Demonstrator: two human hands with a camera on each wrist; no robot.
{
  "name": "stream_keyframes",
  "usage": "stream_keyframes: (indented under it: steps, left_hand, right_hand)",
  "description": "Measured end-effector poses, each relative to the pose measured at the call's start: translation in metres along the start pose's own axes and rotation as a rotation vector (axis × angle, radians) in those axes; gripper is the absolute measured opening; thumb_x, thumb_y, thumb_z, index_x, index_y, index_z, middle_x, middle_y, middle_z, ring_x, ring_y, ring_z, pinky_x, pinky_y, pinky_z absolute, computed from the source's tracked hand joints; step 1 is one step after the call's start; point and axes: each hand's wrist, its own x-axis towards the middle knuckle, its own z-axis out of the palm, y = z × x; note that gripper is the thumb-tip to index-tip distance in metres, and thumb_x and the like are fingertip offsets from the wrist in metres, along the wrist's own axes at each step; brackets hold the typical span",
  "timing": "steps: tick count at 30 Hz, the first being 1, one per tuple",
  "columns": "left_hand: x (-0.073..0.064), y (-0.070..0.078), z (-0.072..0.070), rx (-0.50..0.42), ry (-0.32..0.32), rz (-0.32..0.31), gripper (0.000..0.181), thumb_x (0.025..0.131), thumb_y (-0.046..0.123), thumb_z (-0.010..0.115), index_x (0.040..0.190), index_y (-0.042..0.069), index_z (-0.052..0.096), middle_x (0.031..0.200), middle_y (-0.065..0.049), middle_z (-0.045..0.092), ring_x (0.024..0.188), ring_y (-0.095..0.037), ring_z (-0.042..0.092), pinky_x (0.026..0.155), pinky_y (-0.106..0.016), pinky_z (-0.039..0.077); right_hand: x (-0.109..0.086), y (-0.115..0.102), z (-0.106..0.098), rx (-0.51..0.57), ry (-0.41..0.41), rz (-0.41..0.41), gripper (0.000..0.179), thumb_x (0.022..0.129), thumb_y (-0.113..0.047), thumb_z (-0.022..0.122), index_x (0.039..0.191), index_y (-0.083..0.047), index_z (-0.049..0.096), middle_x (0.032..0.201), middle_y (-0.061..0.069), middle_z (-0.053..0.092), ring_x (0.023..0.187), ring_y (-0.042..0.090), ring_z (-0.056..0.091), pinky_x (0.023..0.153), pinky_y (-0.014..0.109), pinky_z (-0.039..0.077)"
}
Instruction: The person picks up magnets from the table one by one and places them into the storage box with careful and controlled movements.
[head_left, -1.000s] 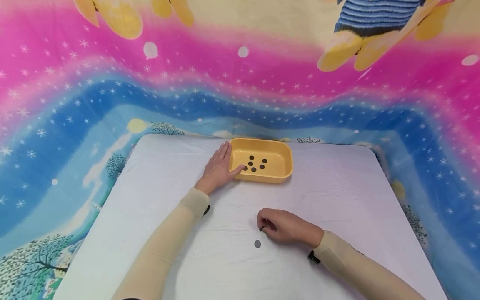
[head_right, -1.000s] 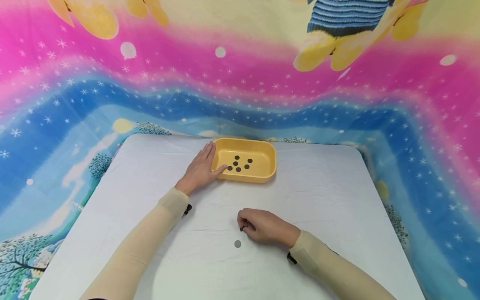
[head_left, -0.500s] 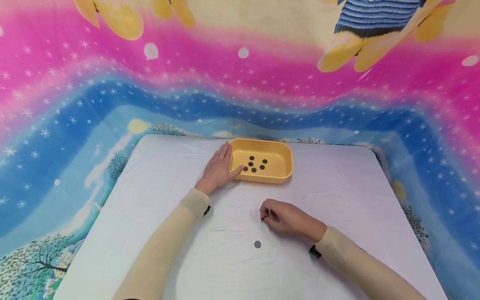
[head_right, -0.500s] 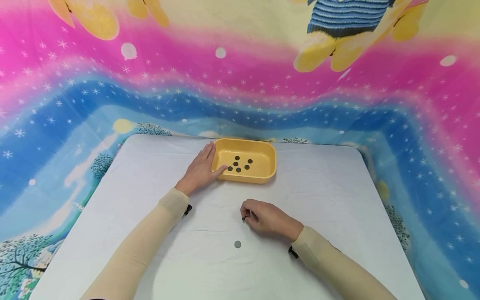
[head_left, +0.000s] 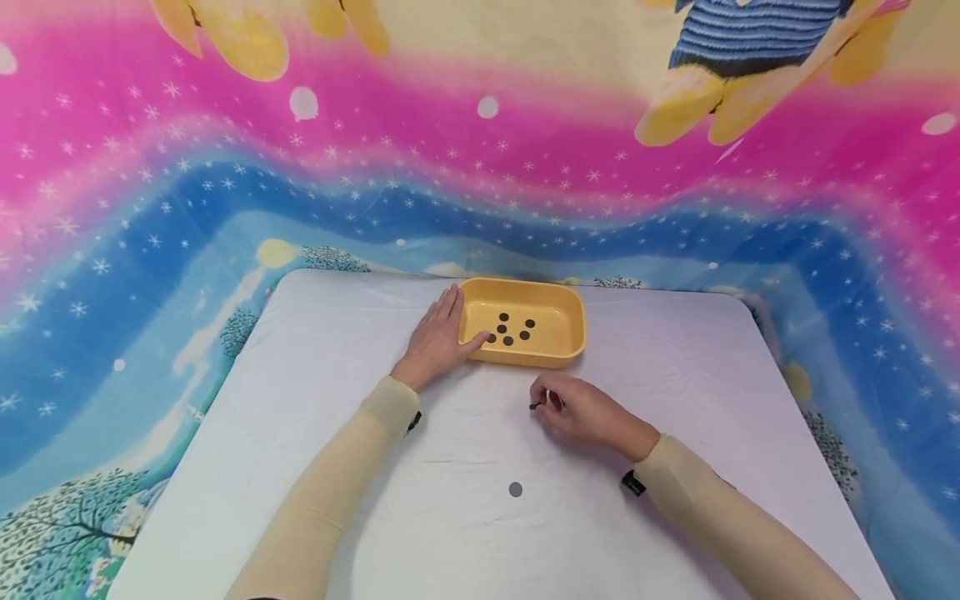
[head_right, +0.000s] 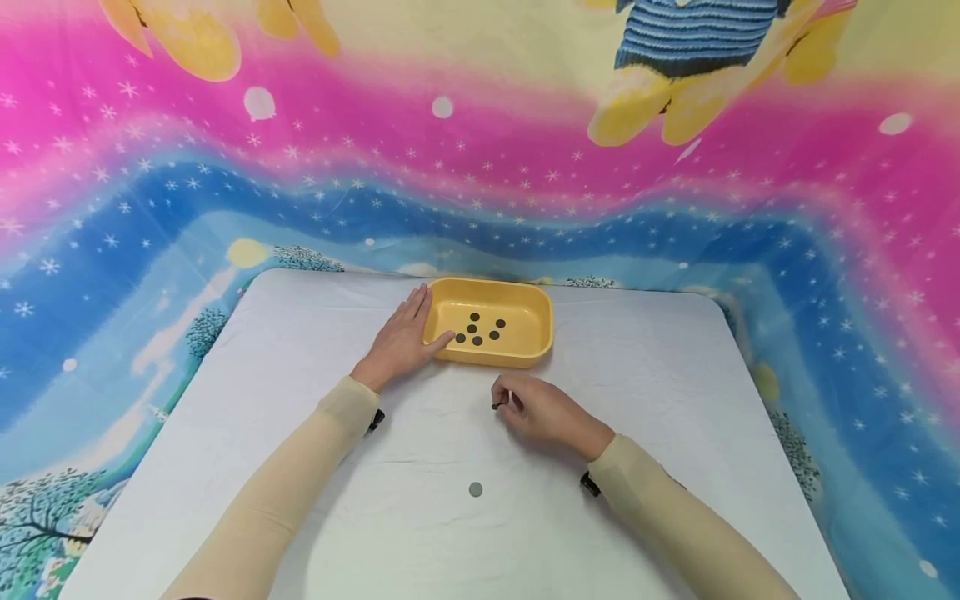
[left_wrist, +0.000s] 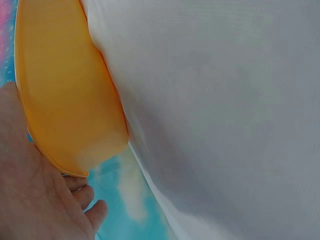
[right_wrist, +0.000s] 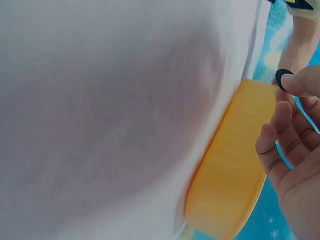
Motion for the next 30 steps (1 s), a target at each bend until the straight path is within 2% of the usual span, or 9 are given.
stream_keyframes:
  steps: [4,13,19,25,30]
  left_hand:
    - [0.0,-0.001,0.0,0.007,0.002,0.006,0.104,0.093,0.08,0.028,0.161,0.006,0.0,0.168,-0.007,-0.008,0.155,-0.025,0.0,0.125,-0.04,0.007]
    - [0.0,0.0,0.0,-0.009,0.007,0.005,0.104,0.093,0.079,0.03,0.161,0.006,0.002,0.168,-0.006,-0.008,0.155,-0.026,0.002,0.125,-0.038,0.005]
    - [0.0,-0.001,0.001,-0.02,0.003,0.003,0.104,0.093,0.079,0.029,0.161,0.006,0.001,0.168,-0.006,-0.008,0.154,-0.02,-0.007,0.125,-0.038,0.004]
    - [0.0,-0.001,0.003,-0.014,-0.006,0.0,0.106,0.091,0.082,0.025,0.161,0.007,-0.001,0.167,-0.003,-0.013,0.155,-0.022,-0.003,0.125,-0.036,0.002]
    - [0.001,-0.001,0.002,-0.007,0.003,0.001,0.106,0.091,0.082,0.026,0.161,0.007,0.0,0.168,-0.004,-0.012,0.155,-0.022,-0.002,0.125,-0.037,0.003]
  right_hand:
    - [0.004,0.007,-0.006,-0.005,0.036,-0.013,0.019,0.09,0.0,0.068,0.1,-0.014,0.061,0.093,0.001,0.067,0.078,0.011,0.057,0.065,0.024,0.051]
    - [0.014,0.019,-0.015,-0.018,0.119,-0.036,0.02,0.09,-0.002,0.071,0.102,-0.014,0.061,0.097,-0.006,0.063,0.079,0.011,0.057,0.065,0.027,0.052]
    - [0.023,0.028,-0.022,0.002,0.128,-0.008,0.018,0.092,-0.004,0.069,0.102,-0.015,0.061,0.099,-0.004,0.065,0.078,0.011,0.056,0.065,0.029,0.052]
    - [0.032,0.033,-0.029,0.05,0.149,0.012,0.017,0.093,-0.004,0.068,0.102,-0.016,0.059,0.1,-0.003,0.065,0.074,0.013,0.055,0.062,0.026,0.047]
    - [0.041,0.037,-0.034,0.072,0.169,0.033,0.015,0.094,-0.006,0.068,0.101,-0.017,0.059,0.097,-0.007,0.063,0.071,0.014,0.054,0.059,0.026,0.046]
